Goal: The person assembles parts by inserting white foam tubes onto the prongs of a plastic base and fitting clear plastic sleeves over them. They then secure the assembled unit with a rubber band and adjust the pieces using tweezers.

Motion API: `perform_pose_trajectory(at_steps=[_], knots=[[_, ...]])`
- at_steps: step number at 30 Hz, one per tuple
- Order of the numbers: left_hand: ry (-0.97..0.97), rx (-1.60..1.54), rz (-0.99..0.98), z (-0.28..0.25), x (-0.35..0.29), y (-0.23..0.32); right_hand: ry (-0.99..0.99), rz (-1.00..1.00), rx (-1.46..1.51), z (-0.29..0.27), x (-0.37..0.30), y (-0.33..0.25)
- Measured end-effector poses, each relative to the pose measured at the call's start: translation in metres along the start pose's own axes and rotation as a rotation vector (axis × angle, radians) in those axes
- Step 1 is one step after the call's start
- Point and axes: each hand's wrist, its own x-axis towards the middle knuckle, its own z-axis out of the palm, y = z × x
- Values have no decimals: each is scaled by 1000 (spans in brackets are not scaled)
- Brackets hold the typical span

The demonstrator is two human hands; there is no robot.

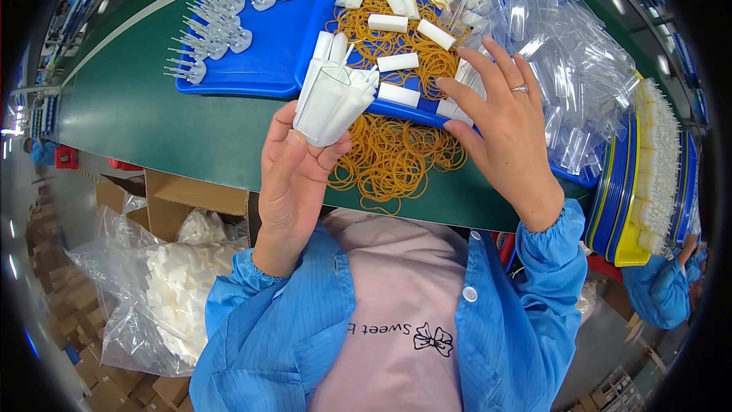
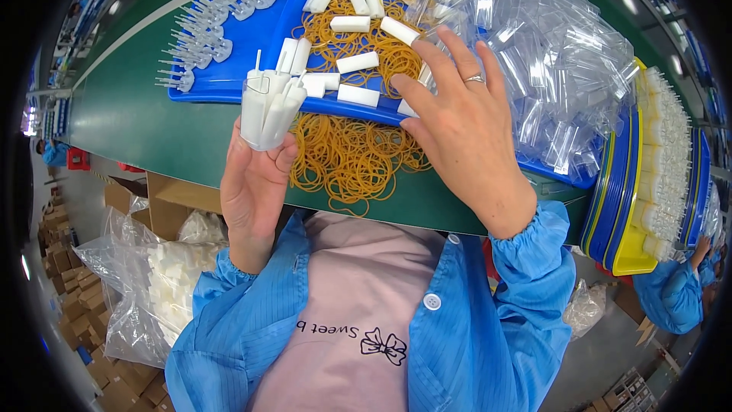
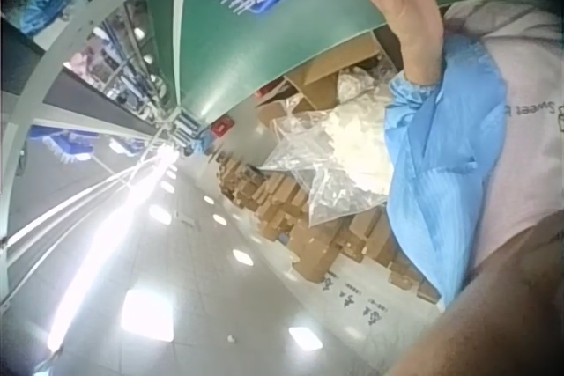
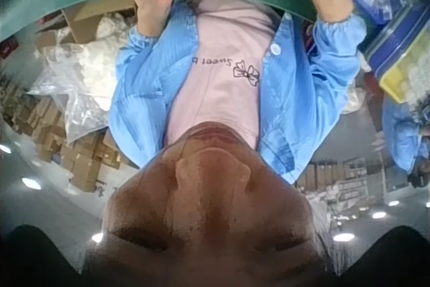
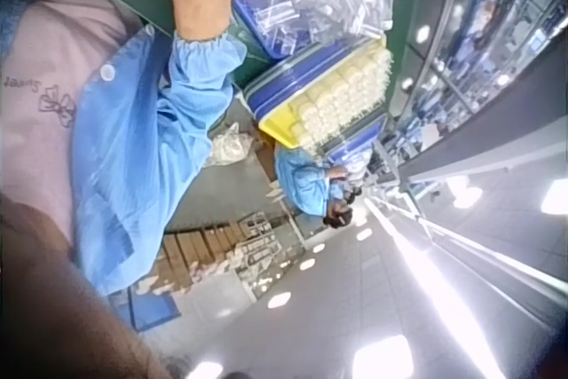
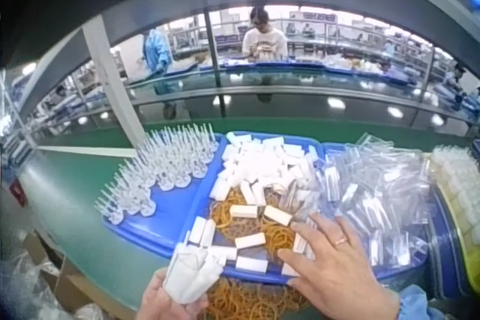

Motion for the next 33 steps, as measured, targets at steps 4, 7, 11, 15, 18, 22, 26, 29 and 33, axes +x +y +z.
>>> perform_pose_trajectory(at_steps=[4,7,11,15,18,22,26,29,33], knots=[[1,4,-6,-3,0,1,-51,-11,-54,-1,0,4],[16,6,-3,-2,0,2,-31,-42,-82,0,0,9],[11,-3,-7,-1,0,1,123,-57,-30,-8,2,10],[13,-4,-10,-1,0,0,231,-55,74,-24,0,11],[3,4,-16,0,1,-1,302,11,158,-19,0,13],[29,87,3,7,-1,-2,421,207,774,-9,1,10],[14,377,143,9,-5,-6,422,310,1146,-27,-8,-1],[-151,544,330,12,-7,-7,315,337,1102,-41,-9,-11],[-168,797,416,9,-11,-12,238,84,982,-43,-7,-10]])
